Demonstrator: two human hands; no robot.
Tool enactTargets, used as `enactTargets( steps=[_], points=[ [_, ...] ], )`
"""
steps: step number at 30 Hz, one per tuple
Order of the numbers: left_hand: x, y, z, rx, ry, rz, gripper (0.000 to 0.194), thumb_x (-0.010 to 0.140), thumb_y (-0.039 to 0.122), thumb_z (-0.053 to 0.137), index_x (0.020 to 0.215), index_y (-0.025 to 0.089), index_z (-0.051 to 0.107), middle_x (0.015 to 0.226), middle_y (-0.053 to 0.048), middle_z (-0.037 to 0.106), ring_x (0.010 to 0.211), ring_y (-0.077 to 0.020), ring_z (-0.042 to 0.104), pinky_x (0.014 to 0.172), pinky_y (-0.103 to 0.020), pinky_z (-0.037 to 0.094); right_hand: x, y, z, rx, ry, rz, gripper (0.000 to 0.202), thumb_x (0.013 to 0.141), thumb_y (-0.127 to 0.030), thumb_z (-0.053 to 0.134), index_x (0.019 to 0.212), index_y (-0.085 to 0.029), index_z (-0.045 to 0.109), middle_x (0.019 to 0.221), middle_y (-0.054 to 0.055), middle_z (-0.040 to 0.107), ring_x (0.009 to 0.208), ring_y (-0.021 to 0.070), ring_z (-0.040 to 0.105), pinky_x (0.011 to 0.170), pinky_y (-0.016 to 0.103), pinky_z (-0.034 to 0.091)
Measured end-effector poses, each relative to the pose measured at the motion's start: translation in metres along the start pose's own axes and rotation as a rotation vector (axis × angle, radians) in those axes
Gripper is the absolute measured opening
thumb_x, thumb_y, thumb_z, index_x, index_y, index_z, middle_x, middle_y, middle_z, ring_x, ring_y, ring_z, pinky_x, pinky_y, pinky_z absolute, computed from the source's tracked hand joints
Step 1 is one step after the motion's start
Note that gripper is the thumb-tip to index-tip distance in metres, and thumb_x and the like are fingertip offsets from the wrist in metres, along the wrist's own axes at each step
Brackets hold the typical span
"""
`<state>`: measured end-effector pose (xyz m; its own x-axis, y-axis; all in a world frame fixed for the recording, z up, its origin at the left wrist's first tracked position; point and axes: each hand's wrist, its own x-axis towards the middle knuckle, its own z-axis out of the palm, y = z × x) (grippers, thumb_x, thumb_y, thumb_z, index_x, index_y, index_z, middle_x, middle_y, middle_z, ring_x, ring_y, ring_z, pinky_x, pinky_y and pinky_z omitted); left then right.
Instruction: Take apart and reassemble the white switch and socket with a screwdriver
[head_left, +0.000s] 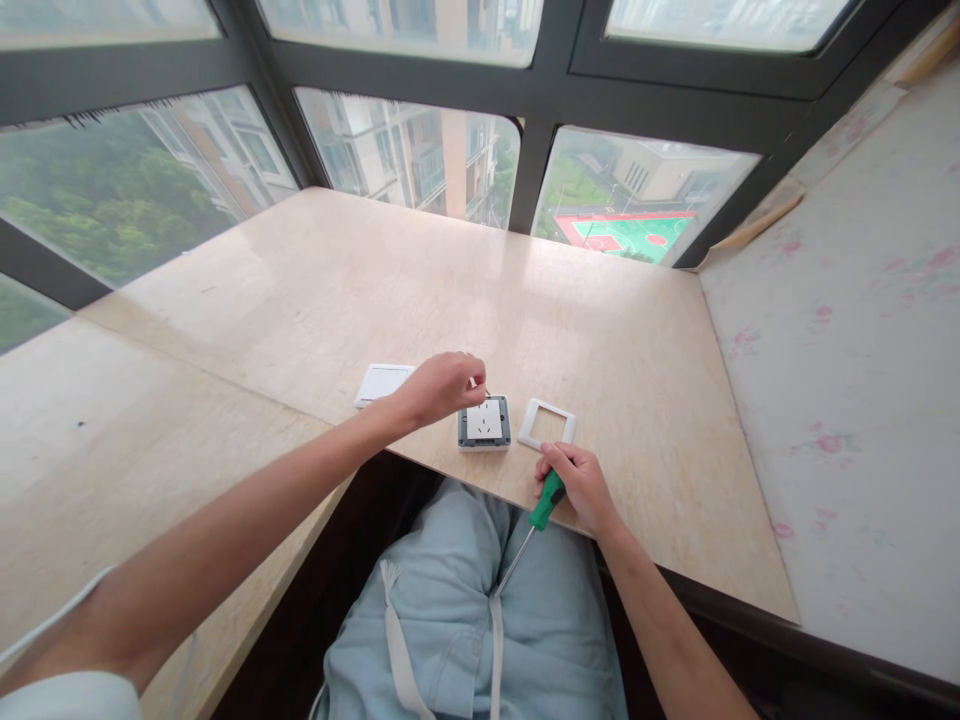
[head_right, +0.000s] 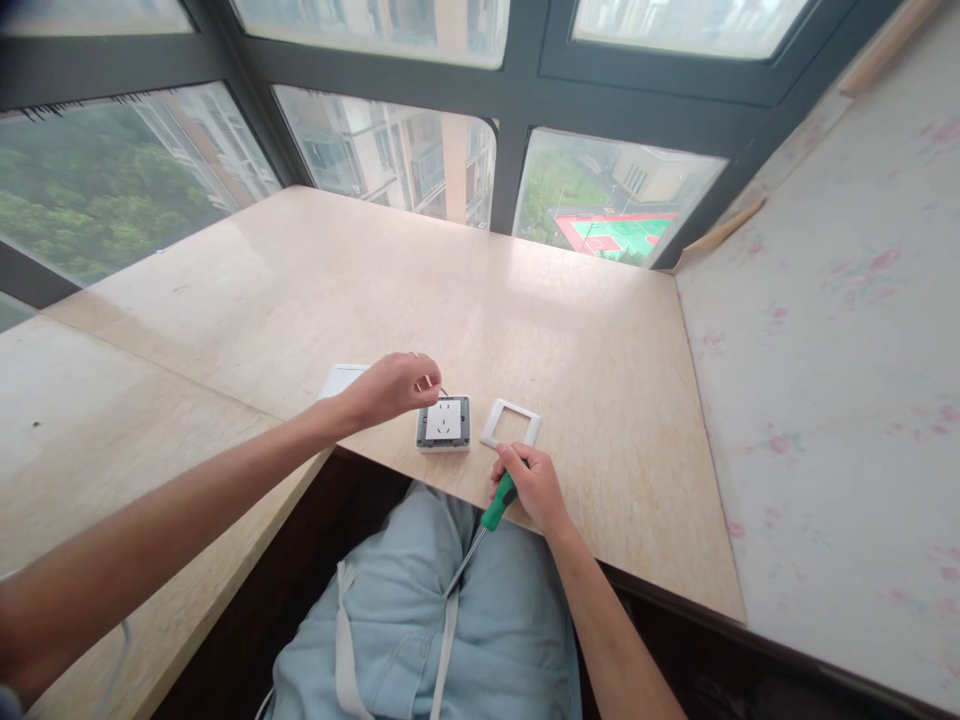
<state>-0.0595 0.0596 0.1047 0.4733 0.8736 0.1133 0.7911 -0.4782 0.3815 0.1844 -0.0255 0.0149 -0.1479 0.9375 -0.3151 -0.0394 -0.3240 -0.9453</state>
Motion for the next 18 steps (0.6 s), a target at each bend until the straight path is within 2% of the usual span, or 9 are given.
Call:
enactTargets(
  steps=[5,9,13,18],
  points=[
    [-0.015,-0.058,-0.023,-0.454,0.196,-0.413,0.008,0.077,0.014,0.066,0.070,0.014,0.067,0.062,-0.003,0.070,0.058,-0.0156,0.068,0.054,-0.024,0.049,-0.001,-0.001,0.001,-0.021,0.005,0.014,0.049,0.077,-0.062,0.072,0.060,-0.017,0.061,0.059,0.001,0.064,0.045,0.0154,0.063,0.042,0.024,0.049],
    [-0.028,-0.115,-0.037,-0.543,0.434,-0.696,0.013,0.072,0.009,0.071,0.064,0.015,0.062,0.055,-0.002,0.065,0.056,-0.0163,0.069,0.053,-0.025,0.050,0.000,0.001,0.000,-0.045,0.010,0.001,0.049,0.076,-0.062,0.073,0.060,-0.017,0.063,0.057,0.003,0.064,0.046,0.0160,0.062,0.044,0.024,0.049],
    [-0.046,-0.155,-0.033,-0.567,0.487,-0.791,0.016,0.067,0.005,0.073,0.062,0.014,0.061,0.051,0.000,0.063,0.052,-0.0145,0.066,0.051,-0.023,0.049,0.000,0.003,0.001,-0.036,0.019,0.010,0.048,0.075,-0.062,0.074,0.060,-0.018,0.062,0.058,0.003,0.063,0.046,0.0162,0.061,0.045,0.026,0.050],
    [-0.061,-0.172,-0.014,-0.688,0.544,-0.848,0.016,0.065,0.009,0.077,0.071,0.013,0.062,0.060,-0.001,0.068,0.055,-0.0128,0.066,0.052,-0.021,0.050,-0.001,0.003,0.003,-0.024,0.040,0.027,0.047,0.075,-0.060,0.076,0.060,-0.017,0.062,0.062,0.001,0.063,0.046,0.0153,0.061,0.046,0.027,0.051]
  ],
)
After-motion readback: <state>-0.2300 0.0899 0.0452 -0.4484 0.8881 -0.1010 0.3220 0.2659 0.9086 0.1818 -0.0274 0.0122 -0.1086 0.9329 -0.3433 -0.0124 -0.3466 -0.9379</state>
